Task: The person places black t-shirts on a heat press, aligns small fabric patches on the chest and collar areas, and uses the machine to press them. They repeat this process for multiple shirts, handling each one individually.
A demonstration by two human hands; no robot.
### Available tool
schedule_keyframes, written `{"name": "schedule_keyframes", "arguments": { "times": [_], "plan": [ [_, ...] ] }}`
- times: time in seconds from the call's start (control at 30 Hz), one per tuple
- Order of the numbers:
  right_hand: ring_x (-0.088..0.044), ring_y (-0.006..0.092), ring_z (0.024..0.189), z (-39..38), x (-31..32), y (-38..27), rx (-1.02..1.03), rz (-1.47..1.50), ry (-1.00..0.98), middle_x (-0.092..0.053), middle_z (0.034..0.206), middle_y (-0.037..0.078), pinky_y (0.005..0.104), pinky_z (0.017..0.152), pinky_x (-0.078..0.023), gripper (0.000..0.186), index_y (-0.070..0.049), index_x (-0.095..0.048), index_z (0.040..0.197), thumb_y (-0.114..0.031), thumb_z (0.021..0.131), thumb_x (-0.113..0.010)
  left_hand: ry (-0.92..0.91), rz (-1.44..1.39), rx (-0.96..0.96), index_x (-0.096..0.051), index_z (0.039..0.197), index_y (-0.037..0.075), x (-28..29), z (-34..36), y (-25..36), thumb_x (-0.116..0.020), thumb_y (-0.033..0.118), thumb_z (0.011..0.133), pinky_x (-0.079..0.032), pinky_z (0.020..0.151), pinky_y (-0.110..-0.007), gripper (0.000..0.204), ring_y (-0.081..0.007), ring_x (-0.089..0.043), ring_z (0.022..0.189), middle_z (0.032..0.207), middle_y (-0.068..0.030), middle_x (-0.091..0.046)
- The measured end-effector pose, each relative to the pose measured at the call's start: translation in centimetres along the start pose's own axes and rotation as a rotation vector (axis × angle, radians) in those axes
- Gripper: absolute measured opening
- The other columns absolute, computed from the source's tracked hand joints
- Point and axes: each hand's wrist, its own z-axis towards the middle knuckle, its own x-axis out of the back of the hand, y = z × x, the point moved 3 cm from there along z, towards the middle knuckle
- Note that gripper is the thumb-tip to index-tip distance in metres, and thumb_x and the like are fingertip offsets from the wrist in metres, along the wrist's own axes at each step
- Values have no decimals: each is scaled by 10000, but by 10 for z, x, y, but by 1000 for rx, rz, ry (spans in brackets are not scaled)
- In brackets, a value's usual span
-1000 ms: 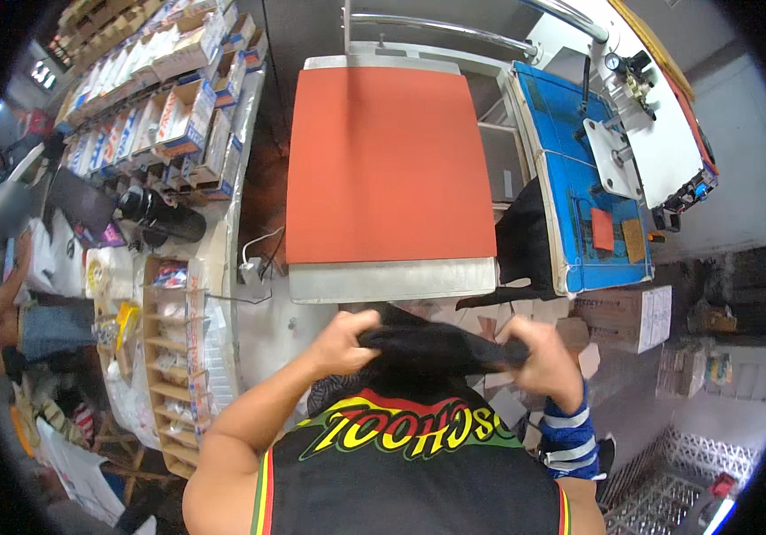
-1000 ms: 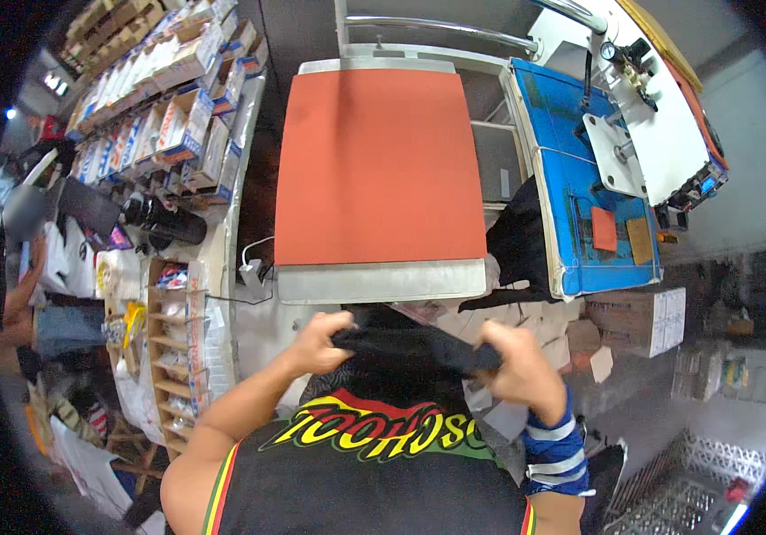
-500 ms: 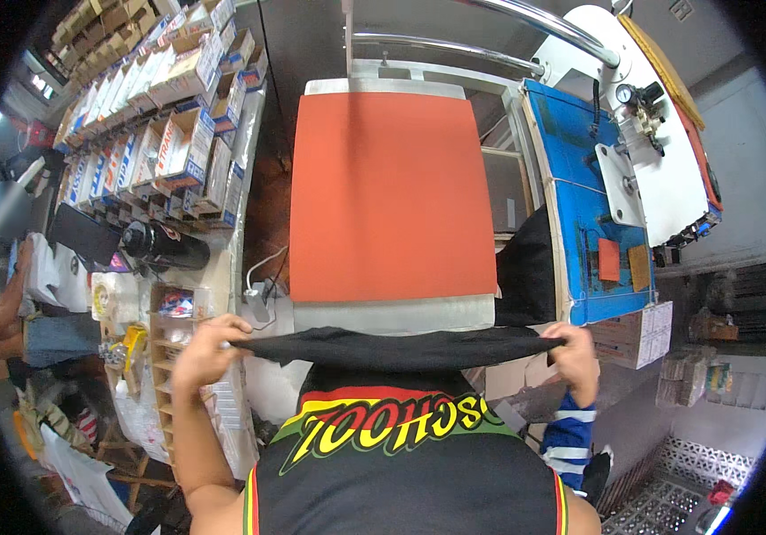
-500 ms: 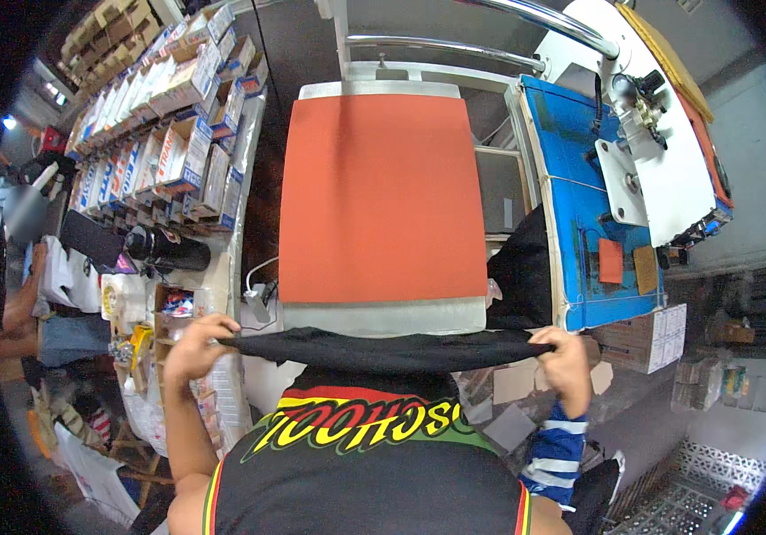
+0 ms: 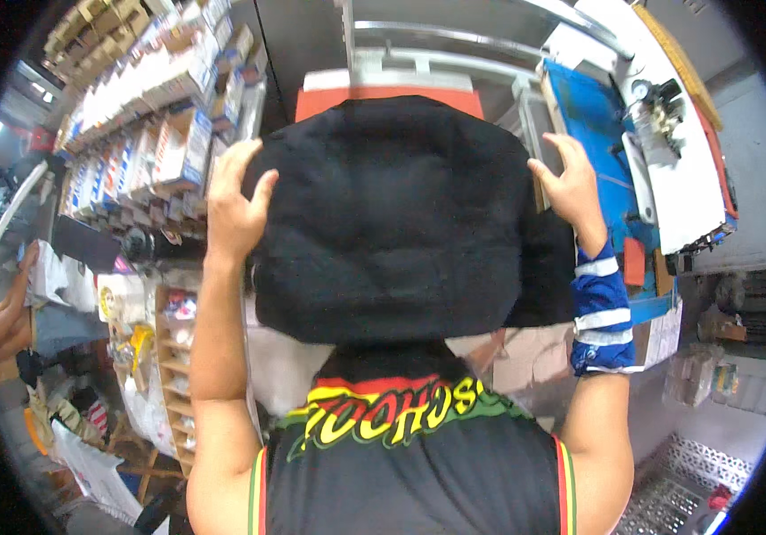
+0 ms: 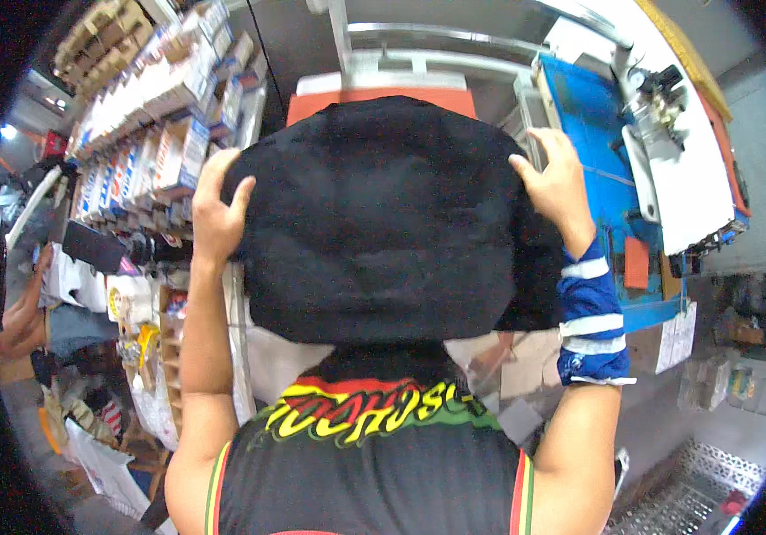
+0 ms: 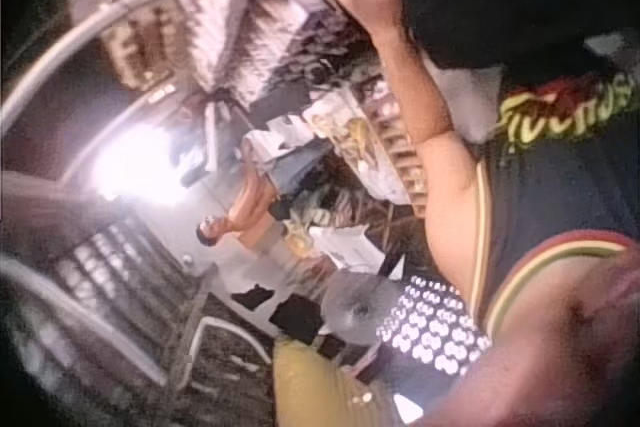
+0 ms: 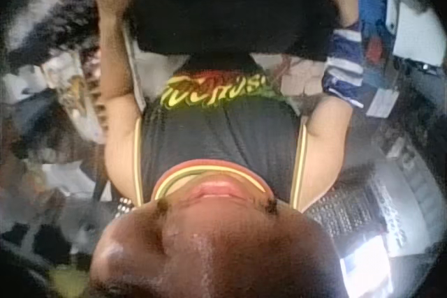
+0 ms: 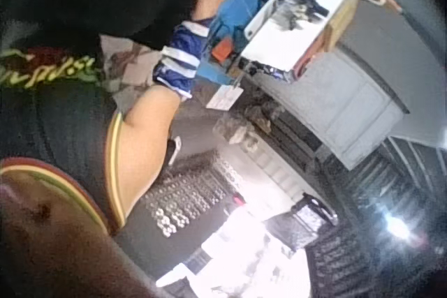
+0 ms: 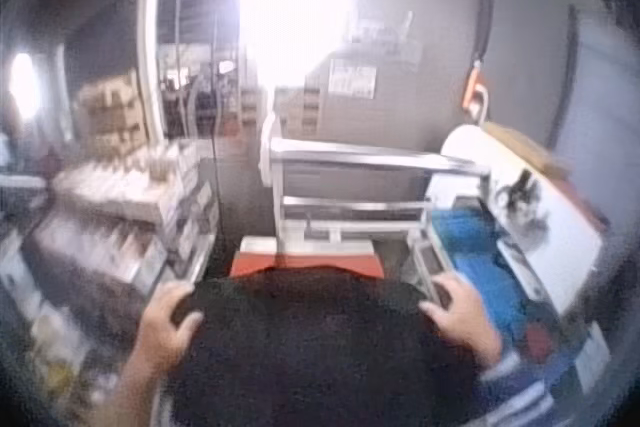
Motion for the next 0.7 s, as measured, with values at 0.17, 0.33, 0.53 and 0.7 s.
{"name": "schedule_keyframes", "arguments": {
  "times": [0.17,0.33,0.53,0.7],
  "plan": [
    [-683,294,1098,-175,-60,-15,-813,223,-664,-730,1126,180,380,997,-491,466,12,-704,1164,-422,1000,-652,-474,-560,1097,-666,1262,35,-52,-178,-53,-630,370,1029,-513,963,-385,410,-245,-647,1156,1262,-103,-676],
    [-636,298,1204,-231,-115,-15,-1500,1507,-378,-671,1337,124,426,1055,-479,709,-32,-593,1402,-625,1037,-463,-374,-1527,1514,-475,1516,70,-109,-222,-53,-374,650,1046,-467,1090,-469,753,-290,-583,1283,1503,-128,-547],
    [-679,278,1100,-214,-108,21,-1369,1332,129,-679,1251,194,369,986,-523,480,71,-622,1240,-312,974,-737,-209,-1149,1418,-597,1370,3,-98,-180,-70,-579,465,1044,-544,969,-426,566,-279,-667,1139,1339,-136,-661],
    [-664,277,1152,-227,-59,12,-1301,1243,119,-667,1325,169,401,1022,-507,491,70,-600,1339,-334,1060,-597,24,-979,1086,-580,1348,-42,-34,-184,-63,-621,385,1041,-544,962,-391,528,-264,-673,1119,1289,-140,-668]
  ]
}}
